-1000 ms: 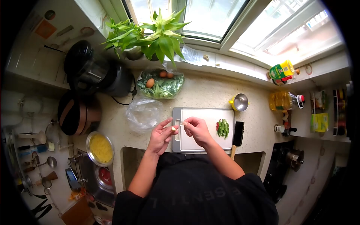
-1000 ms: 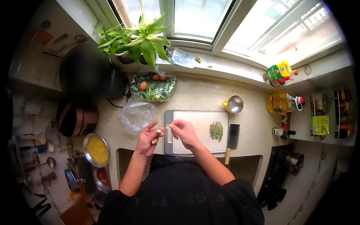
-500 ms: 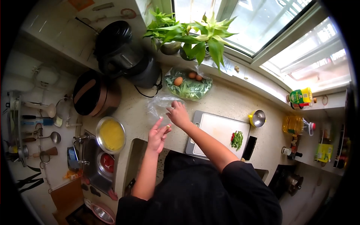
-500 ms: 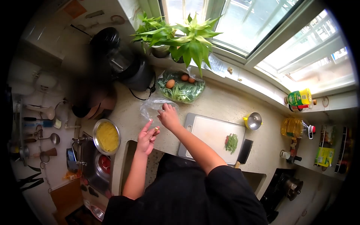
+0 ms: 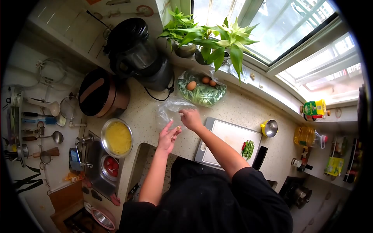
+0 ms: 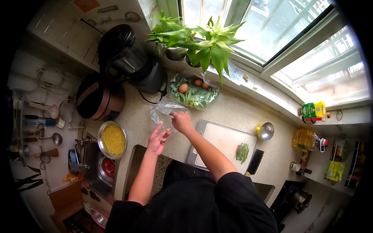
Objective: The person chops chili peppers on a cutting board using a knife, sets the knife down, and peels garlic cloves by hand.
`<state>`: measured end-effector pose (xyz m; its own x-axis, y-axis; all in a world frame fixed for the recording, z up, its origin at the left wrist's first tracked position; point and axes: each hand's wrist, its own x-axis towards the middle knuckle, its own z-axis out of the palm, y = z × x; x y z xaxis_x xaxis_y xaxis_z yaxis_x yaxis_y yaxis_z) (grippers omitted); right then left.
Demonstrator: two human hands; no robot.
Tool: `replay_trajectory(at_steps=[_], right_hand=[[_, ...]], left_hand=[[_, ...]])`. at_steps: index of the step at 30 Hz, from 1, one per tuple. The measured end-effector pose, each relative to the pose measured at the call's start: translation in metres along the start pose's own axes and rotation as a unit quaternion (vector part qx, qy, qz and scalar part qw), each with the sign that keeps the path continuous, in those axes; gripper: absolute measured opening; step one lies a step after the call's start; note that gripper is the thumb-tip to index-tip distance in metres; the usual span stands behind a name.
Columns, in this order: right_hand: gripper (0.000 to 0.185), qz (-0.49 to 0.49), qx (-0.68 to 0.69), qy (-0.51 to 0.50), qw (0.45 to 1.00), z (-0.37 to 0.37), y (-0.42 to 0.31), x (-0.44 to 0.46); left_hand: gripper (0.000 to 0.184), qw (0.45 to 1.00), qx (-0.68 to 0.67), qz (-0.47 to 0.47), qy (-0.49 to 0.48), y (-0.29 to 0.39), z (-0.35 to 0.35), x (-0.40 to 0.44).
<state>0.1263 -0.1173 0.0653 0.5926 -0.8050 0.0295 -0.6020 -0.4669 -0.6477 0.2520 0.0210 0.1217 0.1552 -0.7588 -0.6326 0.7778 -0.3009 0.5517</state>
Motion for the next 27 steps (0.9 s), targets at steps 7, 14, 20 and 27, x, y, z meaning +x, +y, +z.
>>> replay_trajectory(at_steps=[7, 14, 20, 27], right_hand=[[0.017, -0.041, 0.085, 0.051, 0.994, -0.015, -0.012, -0.011], [0.019, 0.111, 0.423, -0.103, 0.893, 0.001, -0.011, -0.005], [0.023, 0.152, 0.317, -0.037, 0.936, 0.005, -0.012, 0.007], [0.036, 0.209, 0.178, -0.029, 0.961, 0.008, -0.017, 0.001]], left_hand=[[0.063, 1.000, 0.008, -0.015, 0.003, 0.001, -0.002, 0.002], [0.062, 0.997, 0.034, -0.051, -0.047, 0.007, -0.002, 0.002], [0.061, 0.998, 0.029, -0.051, -0.034, 0.004, -0.009, 0.001], [0.060, 0.999, 0.011, -0.030, -0.018, 0.005, -0.015, -0.011]])
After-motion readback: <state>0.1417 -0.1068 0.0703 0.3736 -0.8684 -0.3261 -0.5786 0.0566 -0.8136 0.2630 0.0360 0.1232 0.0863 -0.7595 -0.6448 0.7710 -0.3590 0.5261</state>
